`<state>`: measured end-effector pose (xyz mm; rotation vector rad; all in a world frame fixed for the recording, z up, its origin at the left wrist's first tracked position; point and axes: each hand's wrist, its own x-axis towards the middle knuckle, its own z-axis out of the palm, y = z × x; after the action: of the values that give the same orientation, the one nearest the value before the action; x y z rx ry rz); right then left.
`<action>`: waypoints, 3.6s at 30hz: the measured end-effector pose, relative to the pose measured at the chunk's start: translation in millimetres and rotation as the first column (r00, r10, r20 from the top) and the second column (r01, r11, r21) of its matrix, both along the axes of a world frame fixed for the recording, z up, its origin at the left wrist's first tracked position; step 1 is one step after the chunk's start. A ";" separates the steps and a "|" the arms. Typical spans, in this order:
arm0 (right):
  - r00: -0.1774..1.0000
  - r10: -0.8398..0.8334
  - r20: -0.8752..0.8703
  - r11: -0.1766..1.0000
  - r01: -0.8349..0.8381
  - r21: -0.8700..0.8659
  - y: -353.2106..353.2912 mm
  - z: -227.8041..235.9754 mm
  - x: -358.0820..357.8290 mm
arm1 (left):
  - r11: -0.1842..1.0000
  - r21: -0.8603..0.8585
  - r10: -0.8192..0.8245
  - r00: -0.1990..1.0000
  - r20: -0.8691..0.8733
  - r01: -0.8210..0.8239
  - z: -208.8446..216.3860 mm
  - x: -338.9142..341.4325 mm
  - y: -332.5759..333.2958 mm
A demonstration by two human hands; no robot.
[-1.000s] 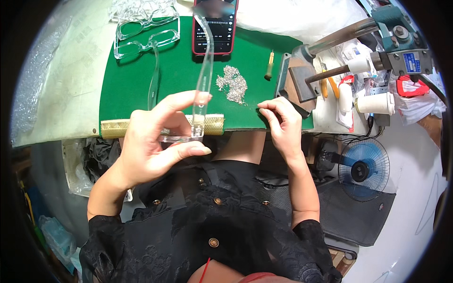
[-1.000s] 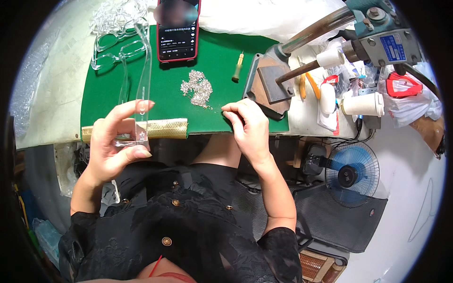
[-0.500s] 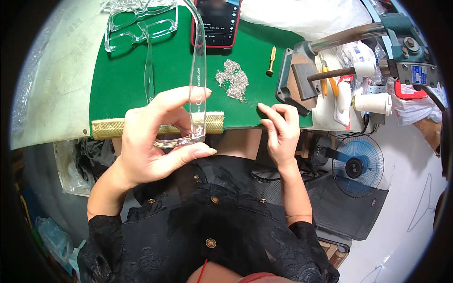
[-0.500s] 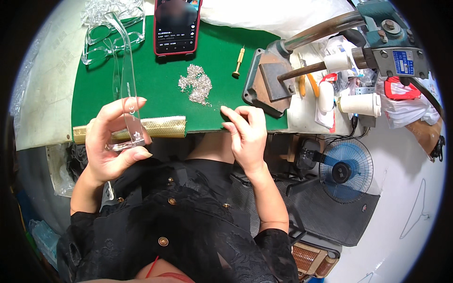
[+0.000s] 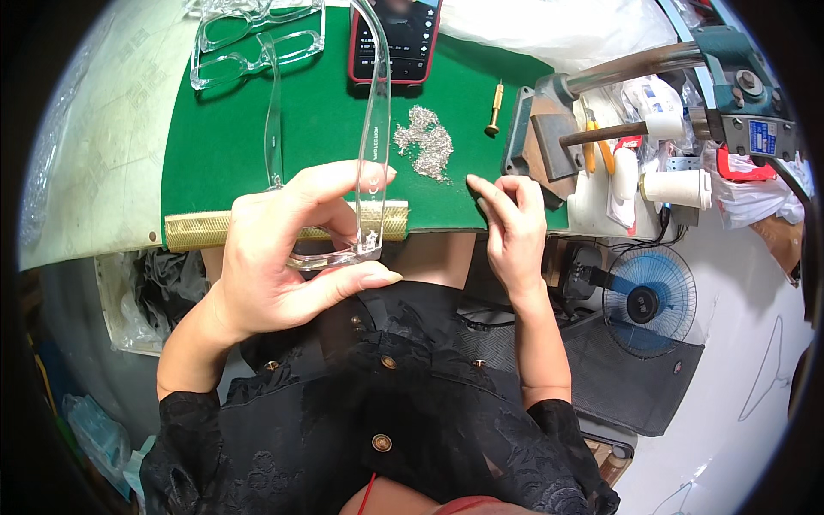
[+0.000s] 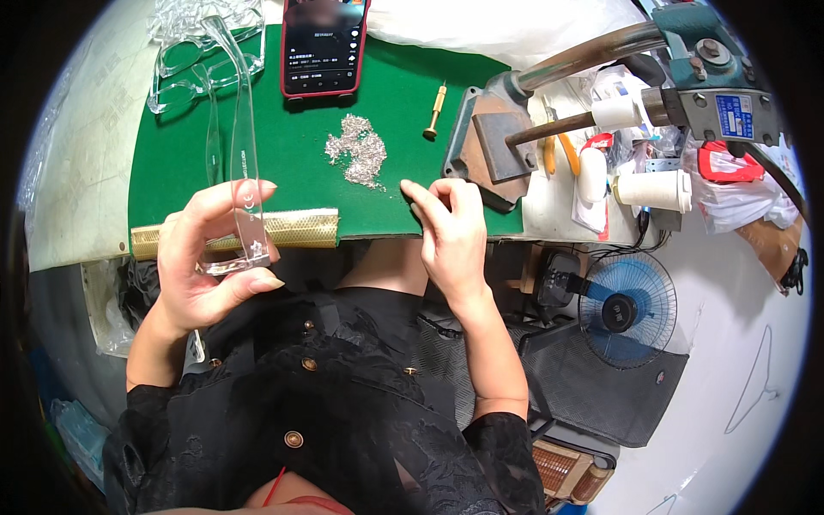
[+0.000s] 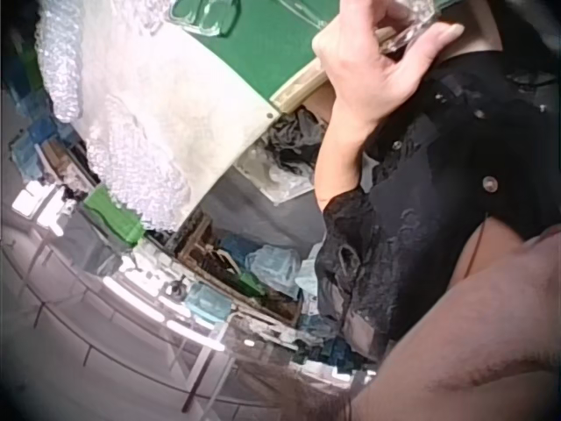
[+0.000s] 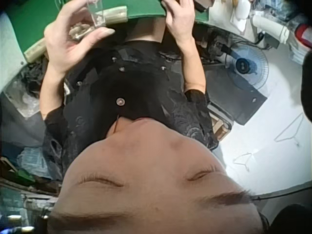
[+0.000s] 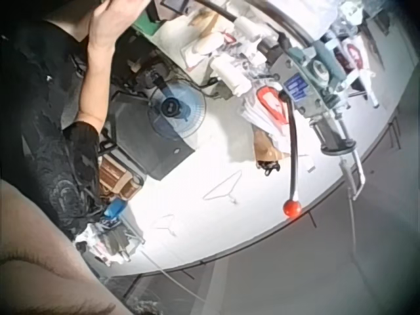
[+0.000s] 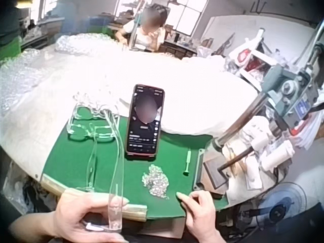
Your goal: The person repeatedly picks up clear eyeglass frames and uses a small tool to tighten or adjust the hinge screws. They handle multiple frames one at a time, placing each back on the table after adjustment.
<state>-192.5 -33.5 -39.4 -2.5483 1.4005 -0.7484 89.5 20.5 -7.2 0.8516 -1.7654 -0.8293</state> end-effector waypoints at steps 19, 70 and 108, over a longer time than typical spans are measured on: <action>0.978 -0.141 0.151 0.987 0.126 0.104 -4.5 -5.8 11.3 | 1.000 -0.017 0.000 1.000 0.016 0.000 2.7 -6.5 -1.9; 0.995 -0.079 0.064 0.993 0.073 0.098 -7.4 -1.4 13.0 | 0.999 -0.039 -0.026 0.994 -0.103 0.022 -1.7 6.0 1.0; 0.867 0.324 0.379 0.946 -0.298 -0.128 10.5 92.2 23.7 | 0.990 0.100 -0.086 0.984 -0.156 0.102 15.9 -74.7 -18.6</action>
<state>-168.8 -23.0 52.9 -2.3951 0.8250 -1.1769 14.8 1.9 8.7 0.7587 -1.6489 -1.0330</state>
